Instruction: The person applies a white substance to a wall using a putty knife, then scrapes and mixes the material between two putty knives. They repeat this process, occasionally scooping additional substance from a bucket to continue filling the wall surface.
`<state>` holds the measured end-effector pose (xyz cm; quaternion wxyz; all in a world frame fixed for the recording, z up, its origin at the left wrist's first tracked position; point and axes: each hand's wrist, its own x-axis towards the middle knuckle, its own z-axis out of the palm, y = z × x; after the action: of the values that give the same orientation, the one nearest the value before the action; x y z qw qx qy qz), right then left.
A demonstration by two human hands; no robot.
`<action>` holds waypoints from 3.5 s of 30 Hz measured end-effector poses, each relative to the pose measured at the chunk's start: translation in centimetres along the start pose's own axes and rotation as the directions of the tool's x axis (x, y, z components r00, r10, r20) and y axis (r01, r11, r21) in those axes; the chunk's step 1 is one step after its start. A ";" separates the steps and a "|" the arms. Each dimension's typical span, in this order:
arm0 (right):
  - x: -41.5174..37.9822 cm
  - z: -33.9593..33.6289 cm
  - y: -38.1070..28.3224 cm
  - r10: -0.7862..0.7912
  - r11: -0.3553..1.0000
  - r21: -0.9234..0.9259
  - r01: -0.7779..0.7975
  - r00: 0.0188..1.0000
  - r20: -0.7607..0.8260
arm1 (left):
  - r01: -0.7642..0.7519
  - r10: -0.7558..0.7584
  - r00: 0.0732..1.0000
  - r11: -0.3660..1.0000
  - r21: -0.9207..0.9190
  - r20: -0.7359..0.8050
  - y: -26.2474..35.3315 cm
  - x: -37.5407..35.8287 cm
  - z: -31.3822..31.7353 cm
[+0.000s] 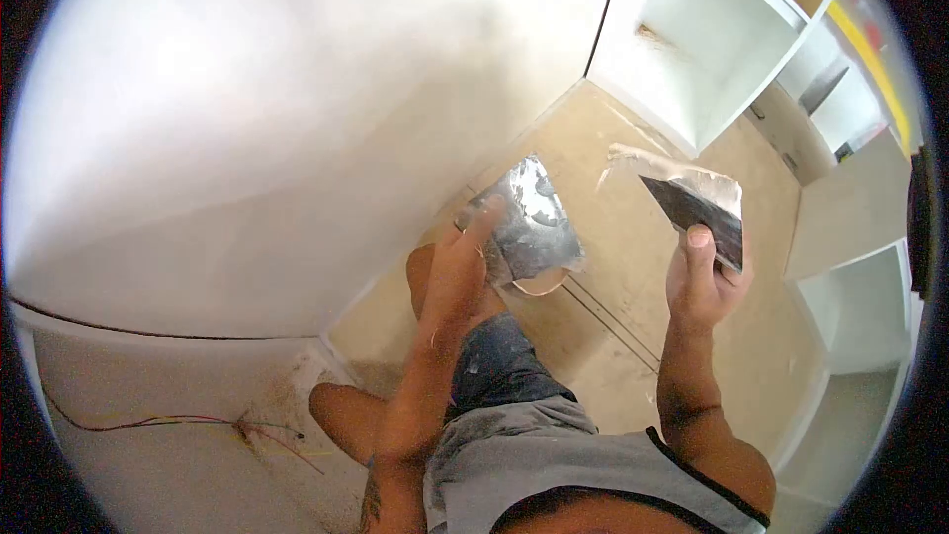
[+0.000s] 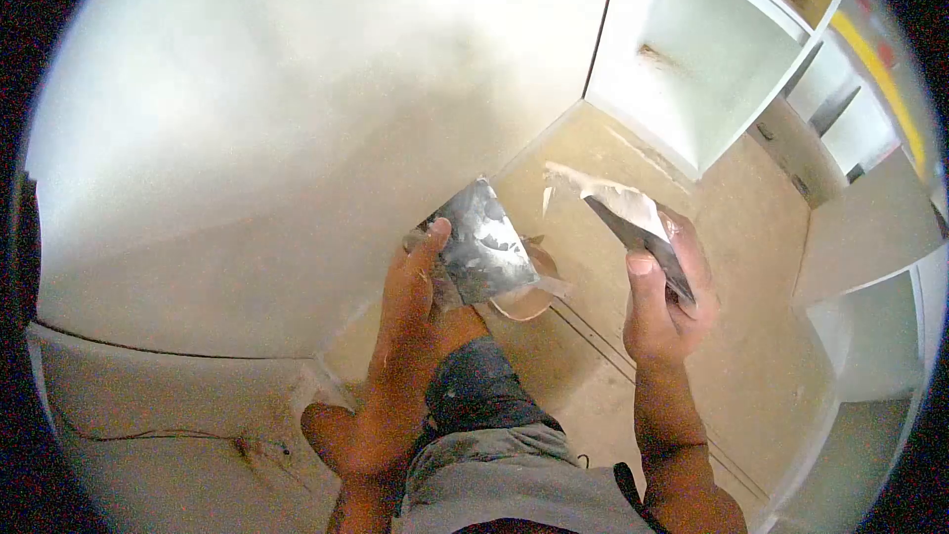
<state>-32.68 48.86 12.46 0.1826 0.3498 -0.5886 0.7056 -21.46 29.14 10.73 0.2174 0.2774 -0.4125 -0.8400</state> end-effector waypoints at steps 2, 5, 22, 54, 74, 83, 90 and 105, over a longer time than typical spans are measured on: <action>0.3 -0.1 -0.3 0.008 1.000 -0.026 -0.008 1.000 0.001 | -0.044 0.044 0.999 0.997 0.069 0.000 -0.2 0.1 -0.3; 0.4 0.3 -0.5 0.011 0.999 -0.032 -0.012 1.000 -0.025 | -0.118 0.116 0.993 0.975 0.188 0.020 -1.0 1.0 -0.7; 0.7 2.5 -0.9 -0.349 0.936 0.174 0.306 0.728 0.590 | 0.404 -0.182 0.861 0.813 -0.420 0.476 -0.8 1.4 0.6; -4.0 16.6 -2.9 -0.204 0.959 -0.030 0.282 0.761 0.616 | -0.409 0.354 0.912 0.822 -0.396 -0.207 4.5 -10.4 -10.0; -1.5 23.6 -5.4 0.424 -0.225 0.205 -0.952 0.094 0.901 | -0.688 0.588 0.642 0.725 -0.033 -0.491 10.3 -11.3 -14.1; -2.0 25.1 -2.8 -0.214 0.560 0.411 -0.720 0.354 0.911 | -0.721 0.852 0.143 -0.258 0.643 0.503 13.3 -14.6 -14.0; 7.5 26.2 -13.3 0.011 0.507 0.210 -0.836 0.249 0.968 | -0.457 0.593 0.639 -0.219 0.862 0.490 6.5 -13.4 -24.5; 25.0 43.8 -55.8 -0.802 -0.350 0.117 0.929 -0.362 0.474 | -0.487 0.568 0.811 0.786 0.380 -0.137 1.6 -11.1 -26.4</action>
<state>-0.33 16.45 72.14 0.6150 0.7623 -0.1896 0.0679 4.09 19.71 1.89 0.4450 0.2831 -0.5772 -0.6234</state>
